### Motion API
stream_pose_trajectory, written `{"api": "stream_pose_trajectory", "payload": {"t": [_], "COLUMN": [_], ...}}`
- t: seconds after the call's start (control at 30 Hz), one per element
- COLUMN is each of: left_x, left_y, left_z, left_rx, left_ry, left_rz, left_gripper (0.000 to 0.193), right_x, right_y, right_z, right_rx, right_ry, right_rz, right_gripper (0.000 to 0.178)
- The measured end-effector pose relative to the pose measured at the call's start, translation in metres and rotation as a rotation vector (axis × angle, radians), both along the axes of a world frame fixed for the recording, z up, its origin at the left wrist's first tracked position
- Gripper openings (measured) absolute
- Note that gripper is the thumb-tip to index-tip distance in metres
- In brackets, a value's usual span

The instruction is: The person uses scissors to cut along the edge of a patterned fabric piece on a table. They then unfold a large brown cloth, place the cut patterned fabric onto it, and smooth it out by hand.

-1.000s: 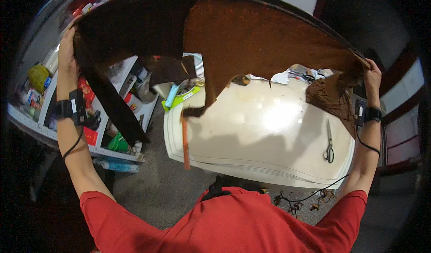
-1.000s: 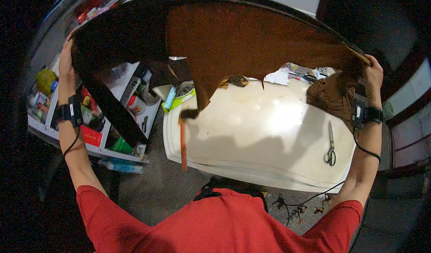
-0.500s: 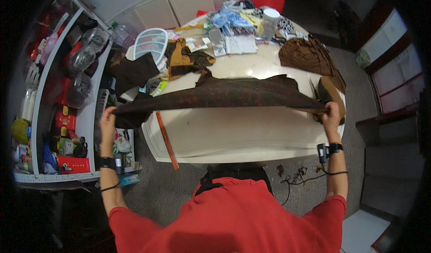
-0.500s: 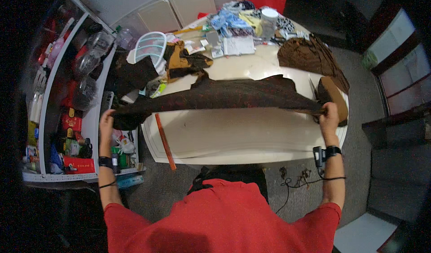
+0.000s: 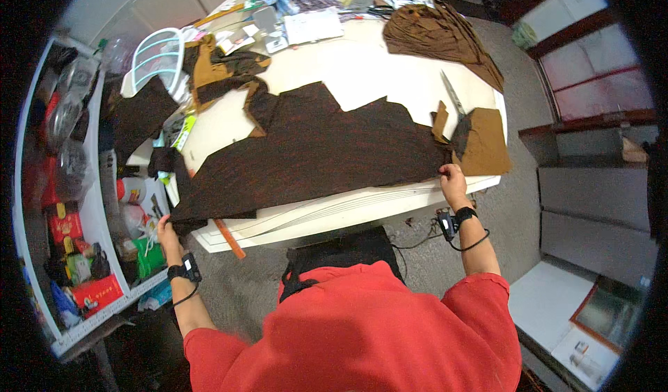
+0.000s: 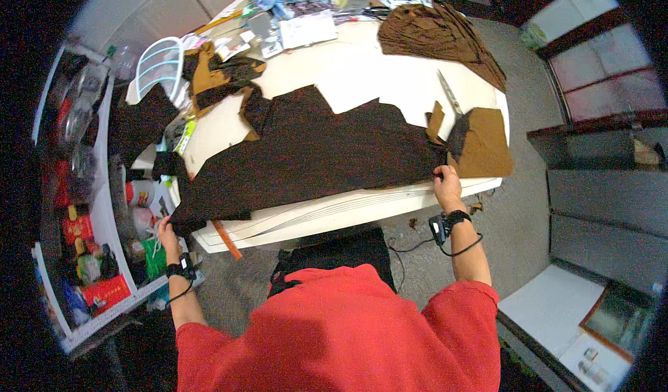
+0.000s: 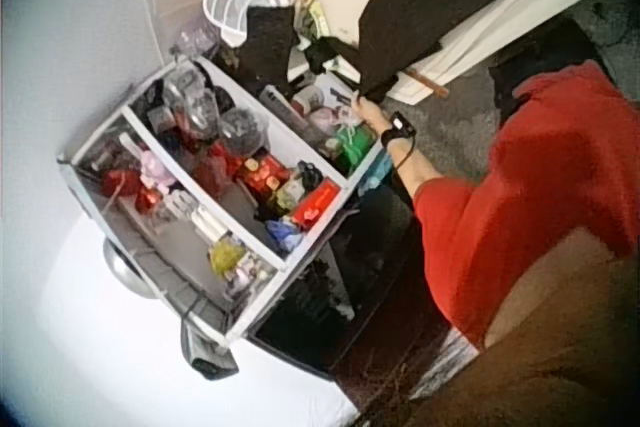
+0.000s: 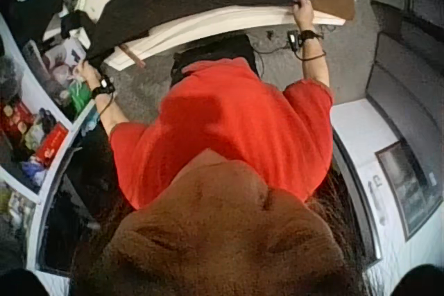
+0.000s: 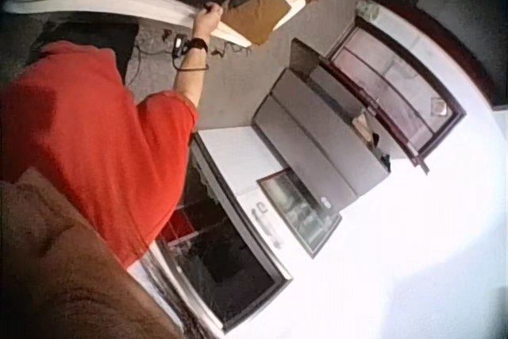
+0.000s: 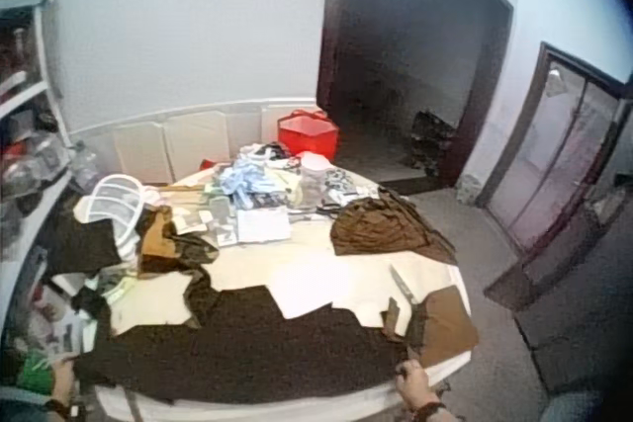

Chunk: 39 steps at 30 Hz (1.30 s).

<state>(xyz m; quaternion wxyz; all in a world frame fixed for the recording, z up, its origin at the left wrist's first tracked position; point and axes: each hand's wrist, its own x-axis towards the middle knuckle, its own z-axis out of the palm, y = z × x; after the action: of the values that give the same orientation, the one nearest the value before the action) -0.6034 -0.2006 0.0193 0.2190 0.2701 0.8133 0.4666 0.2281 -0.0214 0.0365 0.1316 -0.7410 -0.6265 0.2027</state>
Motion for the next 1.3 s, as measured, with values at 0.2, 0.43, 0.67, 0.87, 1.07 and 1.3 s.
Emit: {"api": "stream_pose_trajectory", "payload": {"t": [0.2, 0.43, 0.67, 0.87, 1.07, 1.3], "left_x": [-0.042, 0.077, 0.355, 0.418, 0.391, 0.29], "left_y": [0.004, 0.077, 0.158, 0.152, 0.2, 0.243], "left_z": [-0.013, 0.025, 0.063, 0.035, 0.05, 0.158], "left_rx": [-0.113, -0.347, -0.41, -0.364, -0.196, 0.203], "left_ry": [0.112, 0.69, 0.112, 0.612, 0.383, 0.566], "left_rz": [-0.001, -0.383, -1.171, -1.321, -0.875, -0.544], "left_gripper": [0.027, 0.034, 0.025, 0.029, 0.019, 0.023], "right_x": [0.04, 0.065, 0.094, 0.097, 0.089, 0.019], "right_y": [0.014, 0.058, 0.101, 0.128, 0.151, 0.112], "right_z": [-0.04, -0.026, -0.044, 0.012, 0.098, 0.19], "right_rx": [0.128, 0.016, -0.013, -0.077, 0.1, 0.26], "right_ry": [0.402, 0.431, 0.368, 1.757, 1.979, 2.044], "right_rz": [-0.449, -0.627, -0.519, -0.797, -0.609, -0.288], "right_gripper": [0.011, 0.038, 0.036, 0.01, 0.025, 0.029]}}
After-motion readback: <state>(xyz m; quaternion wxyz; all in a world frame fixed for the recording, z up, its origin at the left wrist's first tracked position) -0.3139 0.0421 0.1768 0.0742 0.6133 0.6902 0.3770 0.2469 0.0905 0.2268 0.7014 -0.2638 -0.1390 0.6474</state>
